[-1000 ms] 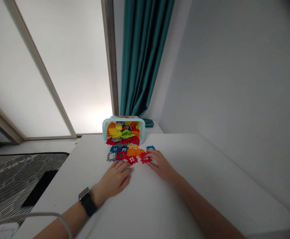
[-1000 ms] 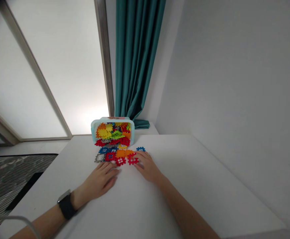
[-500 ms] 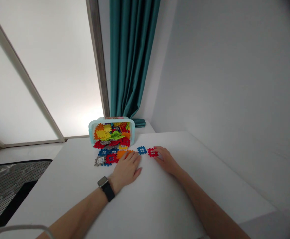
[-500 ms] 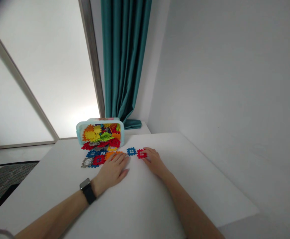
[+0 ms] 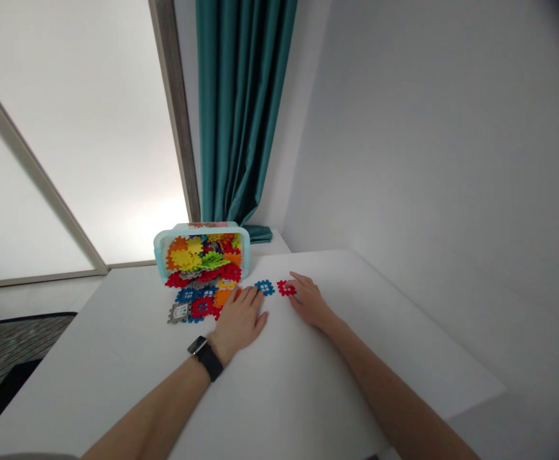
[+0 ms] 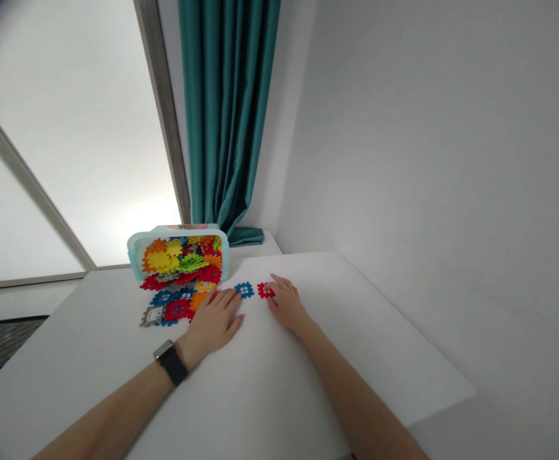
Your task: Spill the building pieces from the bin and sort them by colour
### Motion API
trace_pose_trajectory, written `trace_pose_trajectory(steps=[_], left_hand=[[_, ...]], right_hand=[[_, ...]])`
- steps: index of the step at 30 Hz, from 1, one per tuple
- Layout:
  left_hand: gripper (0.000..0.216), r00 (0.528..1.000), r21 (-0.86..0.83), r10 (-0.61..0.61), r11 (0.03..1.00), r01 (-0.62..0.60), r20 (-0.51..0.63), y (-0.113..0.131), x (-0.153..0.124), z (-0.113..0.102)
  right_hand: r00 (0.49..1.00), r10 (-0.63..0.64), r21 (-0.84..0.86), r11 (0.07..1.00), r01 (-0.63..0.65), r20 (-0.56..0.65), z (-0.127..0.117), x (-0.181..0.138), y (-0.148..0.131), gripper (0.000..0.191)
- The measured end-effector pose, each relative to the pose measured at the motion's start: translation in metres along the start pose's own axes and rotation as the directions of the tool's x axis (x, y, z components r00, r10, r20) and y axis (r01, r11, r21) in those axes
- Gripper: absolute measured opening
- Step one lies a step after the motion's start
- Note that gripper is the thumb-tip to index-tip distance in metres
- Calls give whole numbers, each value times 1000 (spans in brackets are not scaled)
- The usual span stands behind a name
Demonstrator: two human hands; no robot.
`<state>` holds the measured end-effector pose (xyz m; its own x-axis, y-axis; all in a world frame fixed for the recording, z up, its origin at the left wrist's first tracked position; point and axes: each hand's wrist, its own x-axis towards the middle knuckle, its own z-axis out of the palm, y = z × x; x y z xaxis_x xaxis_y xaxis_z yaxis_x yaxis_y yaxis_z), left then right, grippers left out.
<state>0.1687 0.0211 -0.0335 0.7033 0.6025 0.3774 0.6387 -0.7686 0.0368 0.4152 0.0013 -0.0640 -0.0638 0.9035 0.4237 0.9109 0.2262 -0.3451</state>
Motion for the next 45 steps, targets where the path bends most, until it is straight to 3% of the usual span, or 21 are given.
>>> trace_pose_trajectory(steps=[5,11,19,36,45], left_hand=[[36,997,10,-72,997,72,-11,1,1,0],[27,996,-20,-89,996,89,9,0,-1,-2],[26,995,-24,-94,995,94,20,0,-1,-3],[28,995,-26,-95,995,96,23,1,-1,-3],[25,995,-49,-93,994,94,19,0,0,-2]], right_hand=[[957,-251,23,968,251,143,5,2,-28,45],[960,-162,-76,980,184,227,13,29,-30,46],[974,-121,-130,981,147,190,30,60,-22,46],[981,-150,-38,987,156,123,35,56,-12,44],[994,-103,73,992,105,-28,11,37,14,38]])
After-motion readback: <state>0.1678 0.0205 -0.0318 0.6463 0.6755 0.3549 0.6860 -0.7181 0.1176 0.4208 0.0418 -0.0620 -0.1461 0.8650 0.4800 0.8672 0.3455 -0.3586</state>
